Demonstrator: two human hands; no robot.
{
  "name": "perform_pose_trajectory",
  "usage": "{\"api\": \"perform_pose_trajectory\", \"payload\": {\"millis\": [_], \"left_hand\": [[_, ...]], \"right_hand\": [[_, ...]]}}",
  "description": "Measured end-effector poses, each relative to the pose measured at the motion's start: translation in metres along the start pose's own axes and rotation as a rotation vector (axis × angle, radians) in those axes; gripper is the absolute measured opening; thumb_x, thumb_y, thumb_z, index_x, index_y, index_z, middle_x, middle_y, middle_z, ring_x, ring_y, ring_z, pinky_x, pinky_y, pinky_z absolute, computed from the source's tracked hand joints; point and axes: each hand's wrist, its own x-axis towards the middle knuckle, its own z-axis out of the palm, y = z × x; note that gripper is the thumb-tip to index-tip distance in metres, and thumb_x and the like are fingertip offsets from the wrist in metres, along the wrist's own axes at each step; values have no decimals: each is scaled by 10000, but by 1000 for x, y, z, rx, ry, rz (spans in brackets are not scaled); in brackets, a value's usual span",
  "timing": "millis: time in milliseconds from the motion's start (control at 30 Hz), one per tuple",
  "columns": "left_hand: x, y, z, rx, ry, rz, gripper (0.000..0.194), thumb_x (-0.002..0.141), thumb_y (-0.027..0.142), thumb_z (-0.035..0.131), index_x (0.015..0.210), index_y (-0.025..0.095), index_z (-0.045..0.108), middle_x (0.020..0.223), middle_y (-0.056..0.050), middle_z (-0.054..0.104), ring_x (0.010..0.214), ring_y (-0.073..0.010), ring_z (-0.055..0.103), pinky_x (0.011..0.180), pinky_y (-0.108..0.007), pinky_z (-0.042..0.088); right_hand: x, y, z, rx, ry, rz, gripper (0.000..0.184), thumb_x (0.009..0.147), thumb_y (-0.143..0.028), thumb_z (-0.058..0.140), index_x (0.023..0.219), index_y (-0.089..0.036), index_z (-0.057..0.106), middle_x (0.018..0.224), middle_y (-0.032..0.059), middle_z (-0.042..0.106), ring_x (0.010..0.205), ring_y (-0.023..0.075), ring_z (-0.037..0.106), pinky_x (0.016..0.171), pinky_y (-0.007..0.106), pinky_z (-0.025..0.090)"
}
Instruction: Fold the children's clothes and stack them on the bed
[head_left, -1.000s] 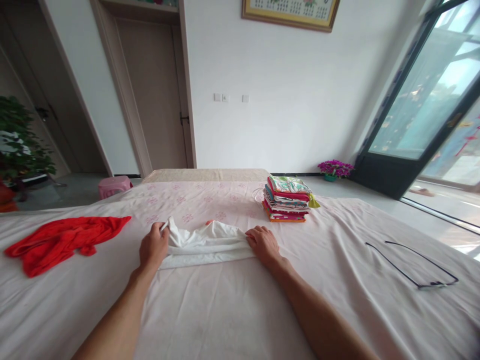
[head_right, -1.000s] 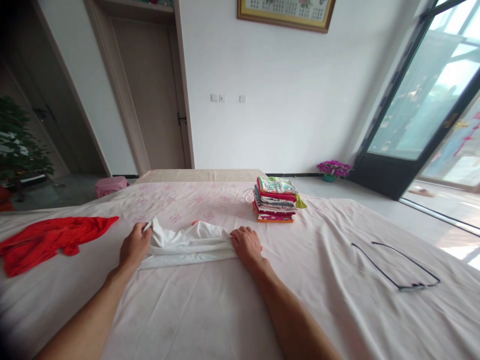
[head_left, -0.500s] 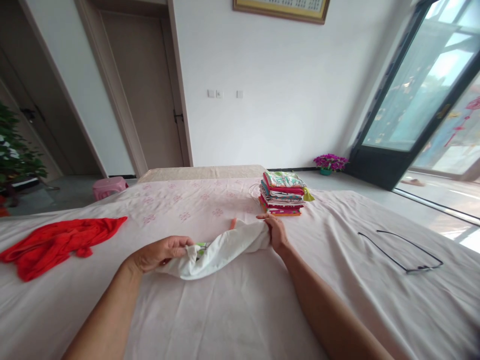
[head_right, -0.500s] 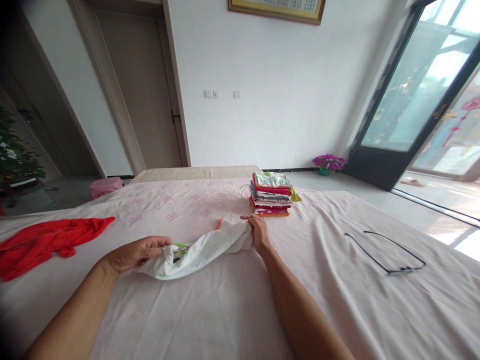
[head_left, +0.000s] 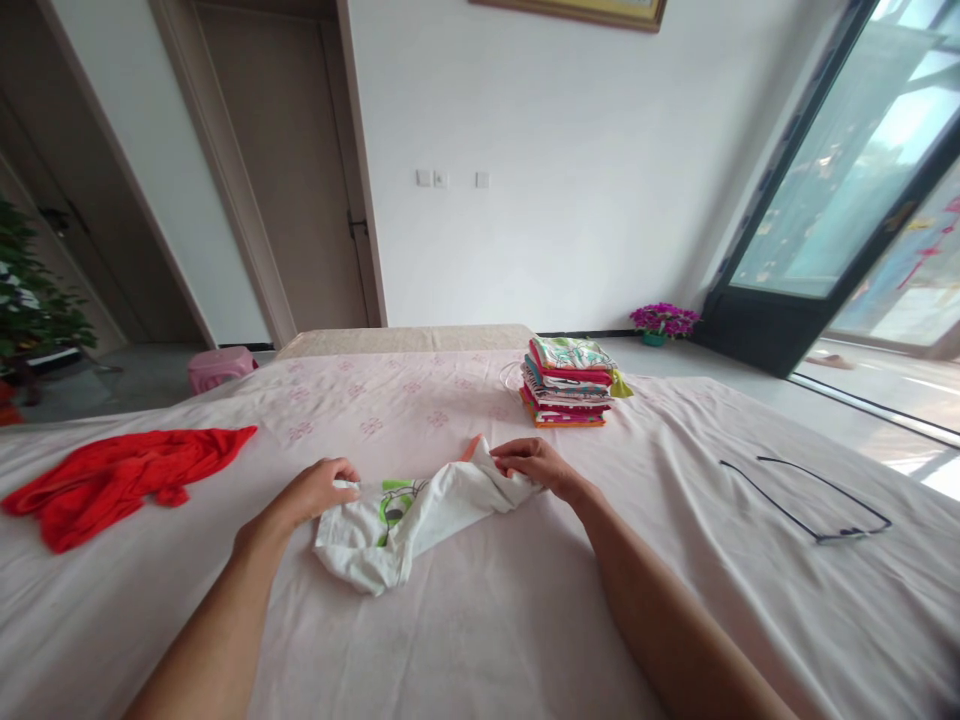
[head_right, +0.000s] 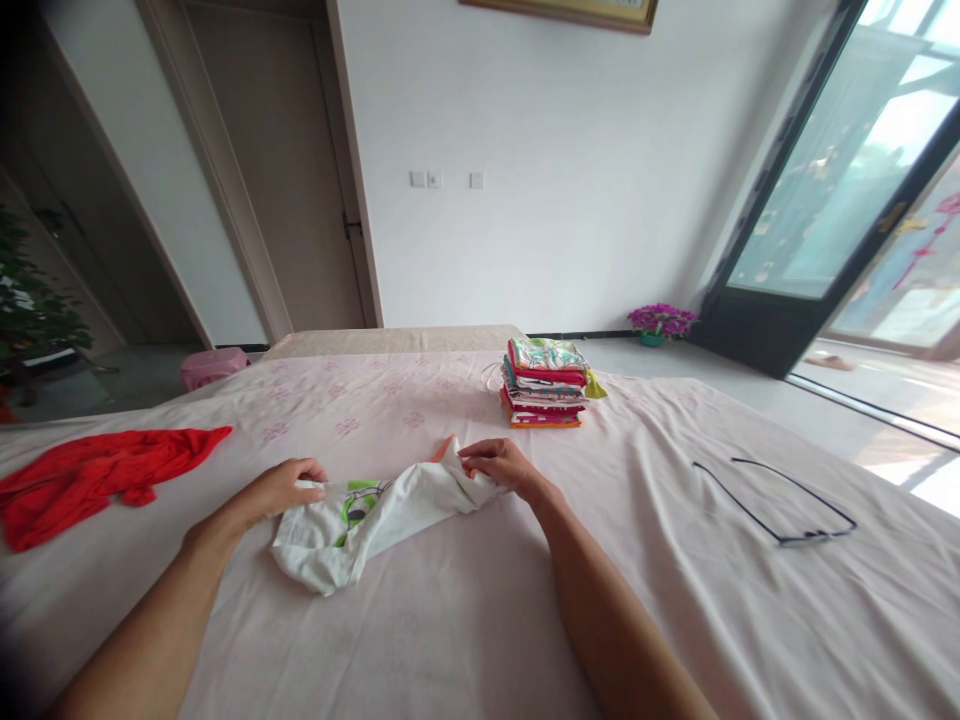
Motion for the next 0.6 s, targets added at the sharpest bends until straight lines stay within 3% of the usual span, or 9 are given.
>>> {"api": "perform_pose_trajectory", "payload": {"millis": [67,133,200,267,367,433,500,600], "left_hand": [[-5,4,-3,46,-79,-9,245,663,363,636,825,187,687,809,-22,712,803,-232,649,688,-283,457],[-9,12,-7,21,-93,26,230,708,396,602,800,195,668,772,-3,697,766,-216,640,657,-273,448],[-10,19,-13,-33,20,100,241,742,419,580,817,201,654,808,1,697,802,-209,641,703,-272,462],[-10,24,-19,-87,226,166,254,766,428,566,865,208,644,869,-5,700,865,-205,643,777,-272,471],[-10,26,-28,-165,553,176,277,803,444,548,945,219,625,932,-17,696,906,-202,644,818,-272,475],[-10,23,-31,-194,682,136,285,820,447,538,981,226,618,963,-27,693,930,-208,647,837,-280,479],[-9,16,-31,-190,701,66,285,817,442,540,987,228,621,994,-41,695,975,-227,649,878,-304,479],[-5,2,-24,-197,634,-58,280,800,430,545,969,221,622,1011,-65,694,1014,-258,644,910,-350,488]], "right_hand": [[0,-2,0,-165,61,20,497,786,-430,659,1213,-179,699,841,35,734,734,164,621,658,255,425],[1,-4,5,-390,89,23,467,778,-407,665,1206,-223,696,839,19,730,739,164,619,636,248,399],[3,-6,12,-578,90,-5,277,754,-360,672,992,-240,749,788,4,717,705,154,604,607,244,366],[6,-7,19,-630,178,-59,136,761,-328,639,800,-223,715,726,1,694,653,143,580,580,245,342],[9,-9,20,-332,478,-144,203,831,-386,552,819,-204,642,707,13,670,616,142,576,555,240,361],[11,-8,17,-15,625,-149,272,857,-453,507,888,-199,598,733,21,667,605,147,596,522,233,375],[12,-3,13,197,679,-110,294,824,-479,530,913,-202,575,745,16,659,592,149,602,481,225,369],[13,10,10,342,694,-40,273,741,-458,602,851,-212,561,688,-14,614,571,140,562,473,227,398]]}}
